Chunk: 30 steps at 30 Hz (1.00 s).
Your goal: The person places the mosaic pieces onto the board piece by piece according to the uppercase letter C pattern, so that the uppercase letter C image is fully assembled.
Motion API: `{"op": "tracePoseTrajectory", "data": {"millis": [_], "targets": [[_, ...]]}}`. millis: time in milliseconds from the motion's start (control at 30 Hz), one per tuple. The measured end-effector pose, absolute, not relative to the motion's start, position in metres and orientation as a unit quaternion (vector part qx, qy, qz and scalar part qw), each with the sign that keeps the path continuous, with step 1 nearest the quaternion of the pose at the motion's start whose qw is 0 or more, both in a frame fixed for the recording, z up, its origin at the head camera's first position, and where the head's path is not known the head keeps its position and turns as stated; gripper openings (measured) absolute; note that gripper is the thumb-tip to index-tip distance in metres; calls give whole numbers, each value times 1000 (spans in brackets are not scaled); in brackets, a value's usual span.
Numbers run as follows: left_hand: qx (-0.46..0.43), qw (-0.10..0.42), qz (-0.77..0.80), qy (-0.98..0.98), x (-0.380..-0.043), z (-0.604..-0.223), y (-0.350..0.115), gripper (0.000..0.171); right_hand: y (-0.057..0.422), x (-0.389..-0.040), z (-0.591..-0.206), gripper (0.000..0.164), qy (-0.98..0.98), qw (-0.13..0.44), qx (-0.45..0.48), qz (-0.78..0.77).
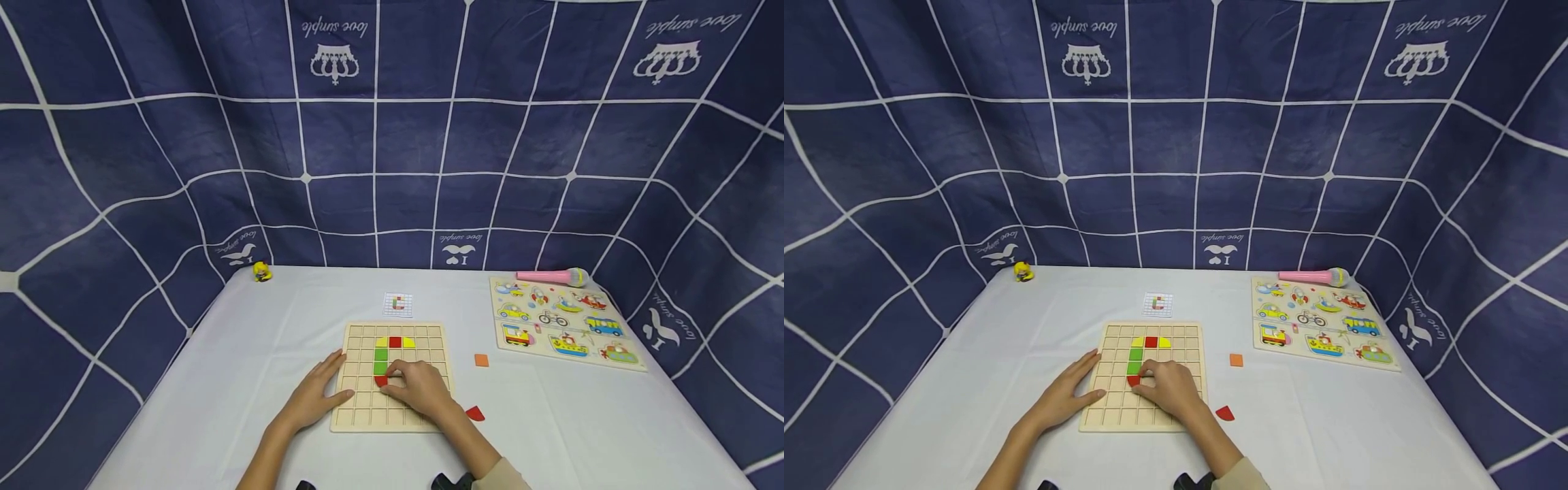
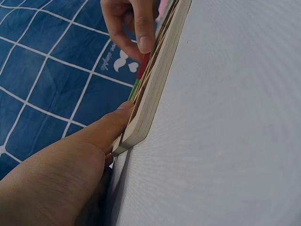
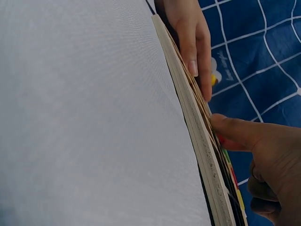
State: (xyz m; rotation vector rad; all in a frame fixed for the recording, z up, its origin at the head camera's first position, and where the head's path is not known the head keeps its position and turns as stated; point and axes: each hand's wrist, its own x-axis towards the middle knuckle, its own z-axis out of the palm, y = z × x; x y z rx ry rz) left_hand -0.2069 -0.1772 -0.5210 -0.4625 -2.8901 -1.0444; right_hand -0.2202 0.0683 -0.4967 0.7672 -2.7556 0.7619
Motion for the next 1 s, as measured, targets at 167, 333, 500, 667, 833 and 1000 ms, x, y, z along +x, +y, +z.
{"op": "tracePoseTrajectory", "data": {"millis": [167,333,500,667,833,1000], "targets": [[-148,15,-338,-930,-206,-521,-177,80,67,-221,-500,27,-927,96,263,250],[-146,13,-337,-930,-205,-520,-176,79,67,-220,-500,26,-927,105,264,246],[-144,17,-339,-929,-205,-518,-176,78,68,-220,-499,28,-926,112,265,243],[-144,12,-338,-930,-205,-517,-175,79,74,-218,-498,31,-924,114,259,258],[-146,15,-340,-929,-205,-516,-175,79,80,-218,-497,27,-922,106,243,282],[-144,11,-344,-928,-205,-518,-176,78,78,-219,-499,23,-922,90,248,284]]}}
